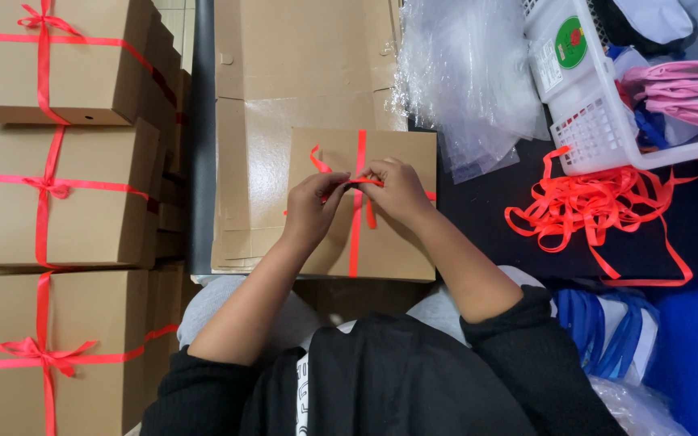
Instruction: Assembling a gift box by folding cardboard, adding shredded paper filler, placing items inside, and tying a red ribbon.
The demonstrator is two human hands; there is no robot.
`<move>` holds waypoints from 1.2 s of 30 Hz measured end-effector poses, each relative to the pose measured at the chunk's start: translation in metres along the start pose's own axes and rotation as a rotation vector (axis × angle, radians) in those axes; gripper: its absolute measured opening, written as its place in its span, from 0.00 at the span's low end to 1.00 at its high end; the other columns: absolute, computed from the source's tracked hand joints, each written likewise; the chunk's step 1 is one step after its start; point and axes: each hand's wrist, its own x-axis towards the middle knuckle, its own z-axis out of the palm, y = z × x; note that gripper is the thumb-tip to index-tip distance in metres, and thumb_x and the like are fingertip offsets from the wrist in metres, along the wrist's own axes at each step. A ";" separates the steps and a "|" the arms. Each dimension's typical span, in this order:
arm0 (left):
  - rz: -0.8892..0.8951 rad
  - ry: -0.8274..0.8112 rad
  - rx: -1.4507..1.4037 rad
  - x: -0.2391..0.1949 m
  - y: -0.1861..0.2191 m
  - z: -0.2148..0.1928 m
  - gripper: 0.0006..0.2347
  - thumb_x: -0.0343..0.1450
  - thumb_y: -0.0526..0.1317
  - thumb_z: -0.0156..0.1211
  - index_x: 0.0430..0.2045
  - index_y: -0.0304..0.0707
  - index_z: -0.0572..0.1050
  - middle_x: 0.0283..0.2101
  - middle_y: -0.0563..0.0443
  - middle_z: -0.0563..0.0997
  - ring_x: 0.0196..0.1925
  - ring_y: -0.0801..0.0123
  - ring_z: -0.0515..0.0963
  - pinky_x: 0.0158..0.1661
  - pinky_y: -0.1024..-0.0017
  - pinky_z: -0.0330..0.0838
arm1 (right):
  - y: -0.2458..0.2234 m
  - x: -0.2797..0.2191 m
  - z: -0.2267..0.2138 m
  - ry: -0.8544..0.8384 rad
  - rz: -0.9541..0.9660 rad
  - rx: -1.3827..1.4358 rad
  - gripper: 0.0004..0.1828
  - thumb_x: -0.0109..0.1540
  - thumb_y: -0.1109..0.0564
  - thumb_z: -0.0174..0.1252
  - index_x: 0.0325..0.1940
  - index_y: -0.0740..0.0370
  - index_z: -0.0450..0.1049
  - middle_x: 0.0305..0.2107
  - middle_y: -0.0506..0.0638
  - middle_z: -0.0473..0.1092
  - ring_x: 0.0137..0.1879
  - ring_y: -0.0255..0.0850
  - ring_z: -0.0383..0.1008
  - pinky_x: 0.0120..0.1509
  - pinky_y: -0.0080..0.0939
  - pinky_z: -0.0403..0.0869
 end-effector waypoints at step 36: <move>0.136 -0.191 -0.095 0.004 -0.022 0.022 0.04 0.66 0.30 0.60 0.20 0.34 0.73 0.44 0.40 0.83 0.53 0.42 0.80 0.49 0.59 0.75 | 0.062 0.012 0.032 -0.064 0.135 0.435 0.16 0.72 0.53 0.51 0.30 0.59 0.68 0.13 0.49 0.67 0.19 0.36 0.68 0.26 0.32 0.69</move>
